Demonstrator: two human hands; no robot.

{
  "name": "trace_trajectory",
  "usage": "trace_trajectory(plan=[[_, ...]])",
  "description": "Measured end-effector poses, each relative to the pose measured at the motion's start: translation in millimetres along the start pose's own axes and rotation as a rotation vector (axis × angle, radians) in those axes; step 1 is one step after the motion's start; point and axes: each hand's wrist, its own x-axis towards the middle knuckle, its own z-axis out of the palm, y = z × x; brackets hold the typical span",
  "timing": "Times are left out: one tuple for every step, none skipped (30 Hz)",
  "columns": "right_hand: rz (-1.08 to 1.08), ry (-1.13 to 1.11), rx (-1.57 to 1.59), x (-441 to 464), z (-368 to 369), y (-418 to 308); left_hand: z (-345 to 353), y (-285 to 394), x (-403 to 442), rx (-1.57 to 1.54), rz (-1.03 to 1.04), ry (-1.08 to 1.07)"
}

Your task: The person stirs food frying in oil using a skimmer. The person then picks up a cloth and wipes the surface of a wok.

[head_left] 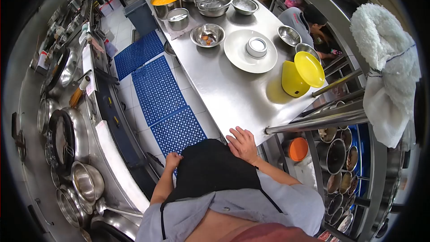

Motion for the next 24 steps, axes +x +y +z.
trace_trajectory(plan=[[-0.002, -0.001, -0.001, 1.7, -0.7, 0.2, 1.8, -1.9, 3.3, 0.004, 0.012, 0.003], [0.000, -0.001, -0.005, 2.1, -0.5, 0.1, 3.8, -4.8, 5.2, 0.008, 0.022, 0.006], [0.001, -0.003, -0.008, 2.3, -0.3, -0.1, 4.9, -6.4, 4.9, 0.011, 0.031, 0.009], [0.002, -0.004, -0.011, 2.3, 0.0, -0.7, 6.2, -7.7, 4.8, 0.018, 0.034, 0.029], [0.000, -0.002, -0.009, 1.8, 1.3, -0.3, 8.0, -8.1, 5.8, 0.024, 0.038, 0.050], [-0.004, 0.000, -0.007, 1.3, 2.5, 1.0, 10.5, -9.9, 6.7, 0.030, 0.041, 0.072], [-0.008, 0.003, -0.007, 1.3, 3.5, 1.7, 12.0, -11.8, 7.6, 0.025, 0.039, 0.072], [-0.004, 0.000, -0.001, 1.3, 3.7, 1.8, 13.2, -12.8, 9.3, 0.020, 0.040, 0.074], [-0.003, -0.003, 0.003, 1.1, 2.4, 1.0, 15.7, -15.4, 12.2, 0.014, 0.041, 0.077], [-0.003, -0.004, 0.008, 1.3, 1.7, 0.8, 17.8, -18.4, 14.3, 0.009, 0.037, 0.052], [-0.001, -0.001, 0.013, 1.4, 2.4, 1.1, 19.1, -22.1, 15.9, 0.004, 0.033, 0.029], [0.002, 0.001, 0.019, 0.9, 3.0, 0.8, 19.2, -24.3, 16.1, 0.000, 0.029, 0.006], [0.005, 0.003, 0.026, 0.7, 3.4, 0.8, 19.7, -26.2, 16.4, 0.006, 0.045, -0.001], [0.002, 0.000, 0.026, 0.9, 3.5, 1.1, 20.4, -27.9, 17.1, 0.013, 0.061, -0.008], [0.000, 0.001, 0.026, 1.6, 2.8, 0.8, 19.4, -24.9, 16.7, 0.020, 0.077, -0.017], [-0.002, 0.003, 0.026, 2.2, 2.2, 0.3, 19.6, -21.9, 15.3, 0.027, 0.053, -0.006], [-0.002, 0.004, 0.025, 2.1, 1.3, -0.4, 19.1, -19.1, 14.6, 0.029, 0.058, -0.004], [0.004, -0.002, 0.019, 2.6, 0.6, -1.1, 19.8, -20.5, 14.9, 0.030, 0.063, -0.002], [0.001, 0.001, 0.018, 2.4, 1.0, -0.8, 20.5, -21.4, 15.7, 0.032, 0.068, 0.001], [-0.002, 0.006, 0.017, 2.0, 1.9, -0.1, 21.3, -21.9, 16.6, 0.035, 0.044, -0.001], [-0.004, 0.011, 0.016, 1.3, 3.2, 0.2, 19.7, -20.8, 15.0, 0.033, 0.042, -0.004], [-0.003, 0.018, 0.017, 0.9, 4.2, 0.5, 18.1, -19.7, 13.3, 0.033, 0.041, -0.008], [-0.011, 0.019, 0.015, 1.9, 5.5, 2.1, 16.7, -17.5, 13.2, 0.035, 0.044, -0.015], [-0.013, 0.019, 0.011, 2.1, 5.3, 2.3, 15.0, -15.2, 12.7, 0.055, 0.051, -0.030]])
